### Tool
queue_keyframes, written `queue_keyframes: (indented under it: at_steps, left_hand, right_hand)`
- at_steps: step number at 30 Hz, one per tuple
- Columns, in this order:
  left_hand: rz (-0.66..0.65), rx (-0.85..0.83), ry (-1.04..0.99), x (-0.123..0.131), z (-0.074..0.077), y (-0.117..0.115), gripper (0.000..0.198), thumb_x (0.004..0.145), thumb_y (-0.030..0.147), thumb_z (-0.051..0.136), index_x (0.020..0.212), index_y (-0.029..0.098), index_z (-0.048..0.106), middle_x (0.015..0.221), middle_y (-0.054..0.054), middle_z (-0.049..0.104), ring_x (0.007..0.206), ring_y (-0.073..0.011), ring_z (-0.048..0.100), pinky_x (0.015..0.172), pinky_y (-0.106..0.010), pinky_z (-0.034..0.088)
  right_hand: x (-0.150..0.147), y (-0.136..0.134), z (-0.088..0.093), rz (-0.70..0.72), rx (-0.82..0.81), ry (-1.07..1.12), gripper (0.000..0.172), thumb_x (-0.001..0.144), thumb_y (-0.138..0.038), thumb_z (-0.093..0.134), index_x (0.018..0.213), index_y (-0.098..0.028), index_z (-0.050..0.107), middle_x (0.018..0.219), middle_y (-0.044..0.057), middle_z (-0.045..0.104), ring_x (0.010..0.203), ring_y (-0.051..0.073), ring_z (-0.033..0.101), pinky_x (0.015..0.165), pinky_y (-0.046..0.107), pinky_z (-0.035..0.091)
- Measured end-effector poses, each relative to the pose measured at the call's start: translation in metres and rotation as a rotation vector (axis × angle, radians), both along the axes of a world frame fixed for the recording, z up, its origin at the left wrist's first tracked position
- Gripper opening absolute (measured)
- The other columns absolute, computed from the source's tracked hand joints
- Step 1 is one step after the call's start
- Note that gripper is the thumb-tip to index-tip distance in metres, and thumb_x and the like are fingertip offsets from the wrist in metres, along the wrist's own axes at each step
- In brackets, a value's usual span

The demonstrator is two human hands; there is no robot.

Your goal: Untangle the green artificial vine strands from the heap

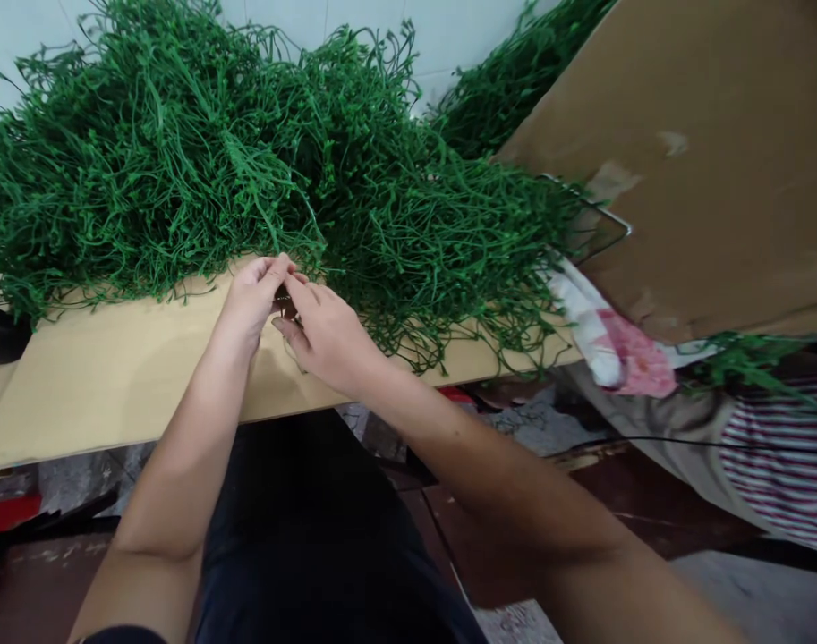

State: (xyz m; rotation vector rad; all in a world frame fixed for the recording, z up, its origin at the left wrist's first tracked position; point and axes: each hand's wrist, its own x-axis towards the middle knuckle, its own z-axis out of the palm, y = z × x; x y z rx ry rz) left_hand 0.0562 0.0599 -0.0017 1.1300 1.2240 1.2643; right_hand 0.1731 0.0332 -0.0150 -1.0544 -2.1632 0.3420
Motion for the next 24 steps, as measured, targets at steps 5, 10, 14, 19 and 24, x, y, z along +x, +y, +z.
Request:
queue_keyframes:
  at_steps: [5,10,14,19,24]
  left_hand:
    - [-0.061,-0.079,-0.171,-0.012,-0.005,0.001,0.020,0.082,0.034,0.053,0.079,0.014,0.056,0.076,-0.004,0.066,0.069,-0.0099,0.062,0.064,-0.021,0.048]
    - [-0.105,-0.094,-0.178,-0.012,-0.011,0.004,0.020,0.081,0.032,0.054,0.080,0.013,0.060,0.076,-0.005,0.066,0.074,-0.0125,0.064,0.066,-0.023,0.050]
    - [-0.114,-0.079,-0.174,-0.011,-0.016,0.007,0.019,0.081,0.030,0.054,0.079,0.013,0.063,0.076,-0.004,0.067,0.070,-0.0110,0.063,0.064,-0.022,0.049]
    - [-0.126,-0.045,-0.227,-0.008,-0.016,0.005,0.018,0.082,0.023,0.051,0.077,0.012,0.063,0.079,-0.005,0.069,0.078,-0.0113,0.065,0.067,-0.020,0.049]
    - [-0.096,-0.103,-0.199,-0.006,-0.017,0.005,0.018,0.082,0.023,0.050,0.078,0.012,0.064,0.075,-0.004,0.068,0.068,-0.0081,0.063,0.063,-0.019,0.048]
  right_hand:
    - [0.007,0.000,-0.008,-0.003,-0.151,0.161,0.021,0.086,-0.032,0.041,0.093,-0.015,0.050,0.090,0.010,0.059,0.082,0.018,0.054,0.075,0.033,0.043]
    - [0.004,0.004,-0.010,0.024,-0.338,0.301,0.032,0.079,-0.050,0.051,0.083,-0.019,0.044,0.080,0.002,0.055,0.065,0.010,0.047,0.062,0.027,0.039]
    - [0.001,0.010,-0.011,-0.095,-0.228,0.377,0.041,0.072,-0.056,0.058,0.080,-0.019,0.043,0.084,0.005,0.053,0.081,0.015,0.048,0.073,0.032,0.042]
    - [0.004,0.017,-0.017,-0.176,-0.111,0.362,0.033,0.071,-0.041,0.063,0.089,-0.018,0.046,0.097,0.010,0.054,0.097,0.021,0.046,0.081,0.037,0.042]
    - [0.002,0.022,-0.020,-0.061,-0.244,0.325,0.011,0.079,-0.025,0.050,0.085,-0.018,0.046,0.088,0.007,0.057,0.082,0.017,0.052,0.076,0.033,0.041]
